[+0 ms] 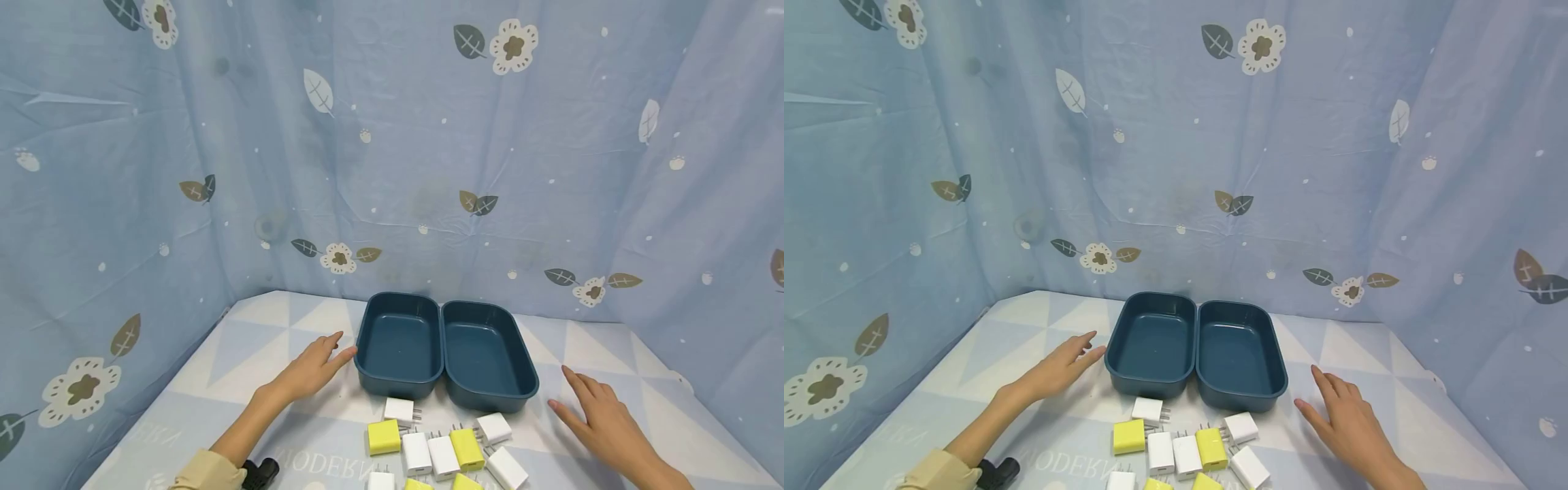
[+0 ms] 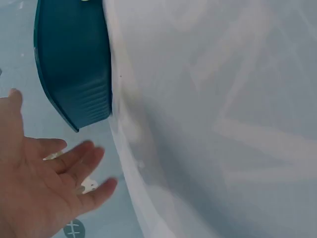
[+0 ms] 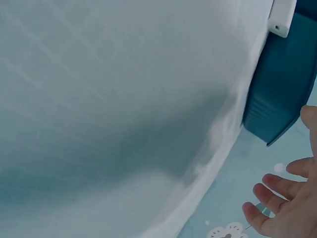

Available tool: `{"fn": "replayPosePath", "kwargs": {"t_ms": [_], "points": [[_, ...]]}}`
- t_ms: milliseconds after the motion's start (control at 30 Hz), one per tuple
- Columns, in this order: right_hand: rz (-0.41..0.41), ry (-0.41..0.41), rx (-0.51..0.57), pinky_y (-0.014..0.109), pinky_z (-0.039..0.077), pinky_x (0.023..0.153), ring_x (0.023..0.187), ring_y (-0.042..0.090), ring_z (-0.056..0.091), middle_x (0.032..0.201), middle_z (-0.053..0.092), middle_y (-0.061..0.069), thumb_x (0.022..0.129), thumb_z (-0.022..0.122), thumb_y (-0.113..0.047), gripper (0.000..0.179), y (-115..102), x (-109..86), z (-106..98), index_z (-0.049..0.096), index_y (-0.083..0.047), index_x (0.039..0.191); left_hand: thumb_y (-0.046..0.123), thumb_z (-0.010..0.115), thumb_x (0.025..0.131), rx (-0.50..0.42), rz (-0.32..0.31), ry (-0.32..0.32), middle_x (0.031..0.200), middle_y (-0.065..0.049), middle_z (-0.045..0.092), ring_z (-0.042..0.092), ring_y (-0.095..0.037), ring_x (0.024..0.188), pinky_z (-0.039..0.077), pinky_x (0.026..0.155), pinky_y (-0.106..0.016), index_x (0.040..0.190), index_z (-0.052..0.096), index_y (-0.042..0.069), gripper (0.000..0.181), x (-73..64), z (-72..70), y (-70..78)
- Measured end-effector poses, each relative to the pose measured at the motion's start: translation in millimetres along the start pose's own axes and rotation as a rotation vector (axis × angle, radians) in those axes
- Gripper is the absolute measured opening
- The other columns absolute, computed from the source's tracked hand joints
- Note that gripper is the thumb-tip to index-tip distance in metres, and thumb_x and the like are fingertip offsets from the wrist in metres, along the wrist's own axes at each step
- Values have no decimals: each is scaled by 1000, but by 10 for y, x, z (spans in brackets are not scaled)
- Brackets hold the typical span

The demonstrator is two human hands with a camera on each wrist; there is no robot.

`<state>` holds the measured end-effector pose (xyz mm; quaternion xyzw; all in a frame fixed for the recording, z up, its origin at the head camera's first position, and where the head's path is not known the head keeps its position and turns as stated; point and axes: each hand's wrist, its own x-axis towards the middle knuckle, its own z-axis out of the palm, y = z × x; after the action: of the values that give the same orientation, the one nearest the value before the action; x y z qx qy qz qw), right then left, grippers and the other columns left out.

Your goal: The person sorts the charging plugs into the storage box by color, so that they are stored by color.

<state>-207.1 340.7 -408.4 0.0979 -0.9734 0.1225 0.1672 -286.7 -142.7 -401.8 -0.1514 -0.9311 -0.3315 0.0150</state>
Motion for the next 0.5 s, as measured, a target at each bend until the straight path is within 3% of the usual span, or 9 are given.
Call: {"fn": "replayPosePath", "kwargs": {"t_ms": [267, 367, 500], "points": [[-5, 30, 30, 51, 46, 76, 101, 32, 48, 111, 57, 12, 86, 60, -48, 66, -149, -71, -59, 47, -4, 133, 61, 38, 91, -178, -22, 33, 132, -15, 49, 53, -29, 113, 45, 93, -46, 139, 37, 2, 76, 85, 21, 31], [7, 24, 35, 44, 47, 71, 96, 25, 48, 104, 57, 5, 84, 63, -49, 62, -223, -106, -91, 50, -7, 129, 58, 41, 92, -251, -44, 32, 119, -16, 57, 61, -25, 95, 51, 80, -41, 137, 40, 5, 69, 98, 10, 64], [14, -7, 64, 36, 48, 66, 91, 19, 50, 99, 56, 0, 82, 65, -48, 58, -301, -147, -125, 54, -12, 126, 53, 44, 93, -424, -62, 7, 100, -15, 59, 60, -22, 84, 53, 74, -37, 134, 42, 4, 63, 124, -12, 88]]}}
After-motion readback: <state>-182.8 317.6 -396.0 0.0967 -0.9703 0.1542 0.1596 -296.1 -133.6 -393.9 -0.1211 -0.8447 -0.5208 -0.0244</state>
